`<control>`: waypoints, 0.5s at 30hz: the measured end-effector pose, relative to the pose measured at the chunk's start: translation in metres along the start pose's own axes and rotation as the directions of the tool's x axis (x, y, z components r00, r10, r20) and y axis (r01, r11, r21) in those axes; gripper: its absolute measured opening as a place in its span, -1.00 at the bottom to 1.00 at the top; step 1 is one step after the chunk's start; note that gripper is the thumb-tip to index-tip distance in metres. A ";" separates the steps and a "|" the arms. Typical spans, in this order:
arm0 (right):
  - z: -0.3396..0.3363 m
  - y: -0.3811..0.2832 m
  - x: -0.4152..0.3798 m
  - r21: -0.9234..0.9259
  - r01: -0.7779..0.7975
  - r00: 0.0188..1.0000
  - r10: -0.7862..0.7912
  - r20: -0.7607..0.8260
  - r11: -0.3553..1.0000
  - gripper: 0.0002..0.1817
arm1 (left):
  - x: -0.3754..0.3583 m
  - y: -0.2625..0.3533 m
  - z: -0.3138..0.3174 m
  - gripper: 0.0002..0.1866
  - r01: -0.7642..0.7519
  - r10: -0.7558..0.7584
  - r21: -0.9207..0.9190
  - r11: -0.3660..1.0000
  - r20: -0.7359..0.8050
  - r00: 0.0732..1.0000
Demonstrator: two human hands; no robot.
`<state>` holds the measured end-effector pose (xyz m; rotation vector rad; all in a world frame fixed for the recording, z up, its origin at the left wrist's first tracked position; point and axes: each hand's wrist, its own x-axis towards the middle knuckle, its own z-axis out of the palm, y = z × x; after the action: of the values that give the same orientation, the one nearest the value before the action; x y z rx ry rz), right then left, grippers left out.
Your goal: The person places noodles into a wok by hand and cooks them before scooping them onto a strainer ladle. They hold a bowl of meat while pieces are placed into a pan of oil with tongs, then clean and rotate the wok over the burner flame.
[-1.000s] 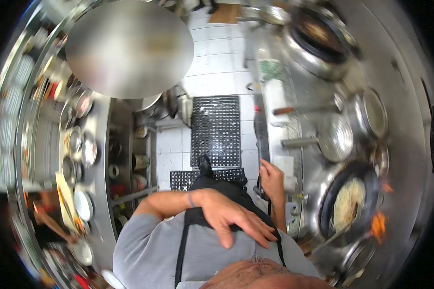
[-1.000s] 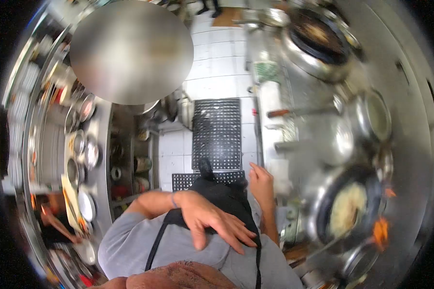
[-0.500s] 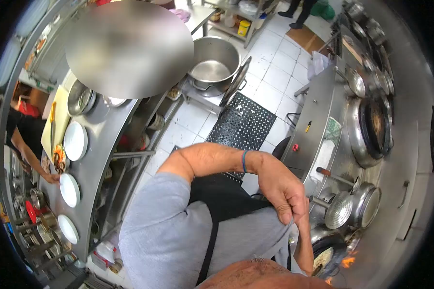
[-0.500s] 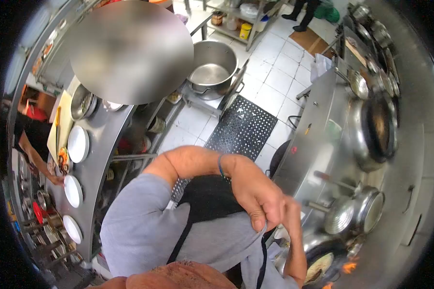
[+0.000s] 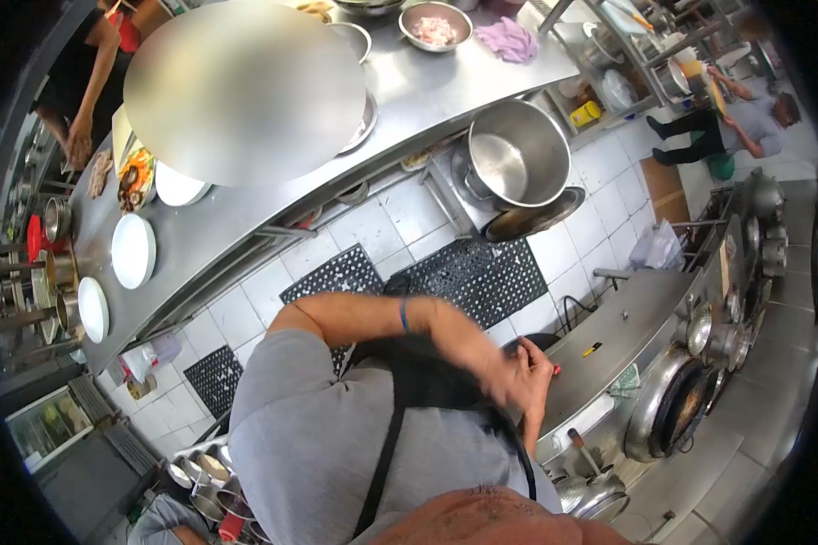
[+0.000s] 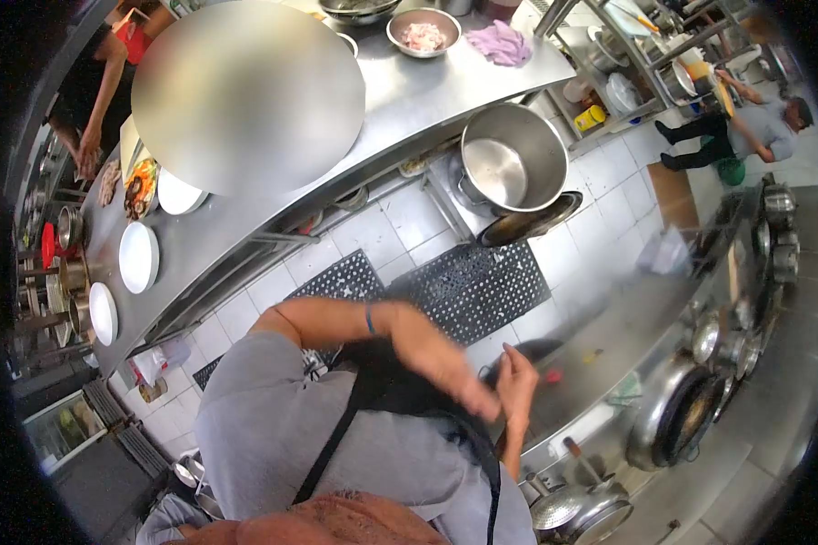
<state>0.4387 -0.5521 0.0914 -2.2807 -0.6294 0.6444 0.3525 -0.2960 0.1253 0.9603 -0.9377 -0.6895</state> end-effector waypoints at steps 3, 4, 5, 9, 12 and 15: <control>0.001 0.023 0.016 -0.118 -0.019 1.000 0.016 -0.026 0.993 -0.72 | -0.071 0.043 -0.094 -0.63 -0.075 0.090 0.053 0.996 -0.725 0.683; 0.001 0.032 0.018 -0.105 -0.036 0.999 0.032 -0.039 0.994 -0.71 | -0.094 0.063 -0.123 -0.69 0.022 0.046 0.060 0.998 -0.910 0.412; 0.001 0.039 0.016 -0.091 -0.057 0.997 0.052 -0.053 0.994 -0.71 | -0.139 0.042 -0.187 -0.73 0.398 0.423 0.498 0.771 -0.867 0.264; 0.000 0.060 0.005 0.006 -0.174 0.981 0.174 -0.083 0.985 -0.71 | -0.261 0.056 -0.338 -0.49 -0.248 0.009 0.186 0.951 -0.815 -0.579; -0.001 0.074 0.000 0.099 -0.256 0.961 0.264 -0.080 0.961 -0.70 | -0.321 0.062 -0.385 -0.44 -0.543 -0.061 0.253 0.801 -0.867 -0.494; -0.004 0.107 -0.004 0.186 -0.298 0.945 0.317 -0.080 0.936 -0.70 | -0.307 0.084 -0.386 -0.60 -0.366 -0.109 0.260 0.894 -0.665 -0.739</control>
<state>0.4655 -0.6263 0.0190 -2.2510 -0.1549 0.6866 0.5685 0.1361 -0.0049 0.5608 1.0477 0.8209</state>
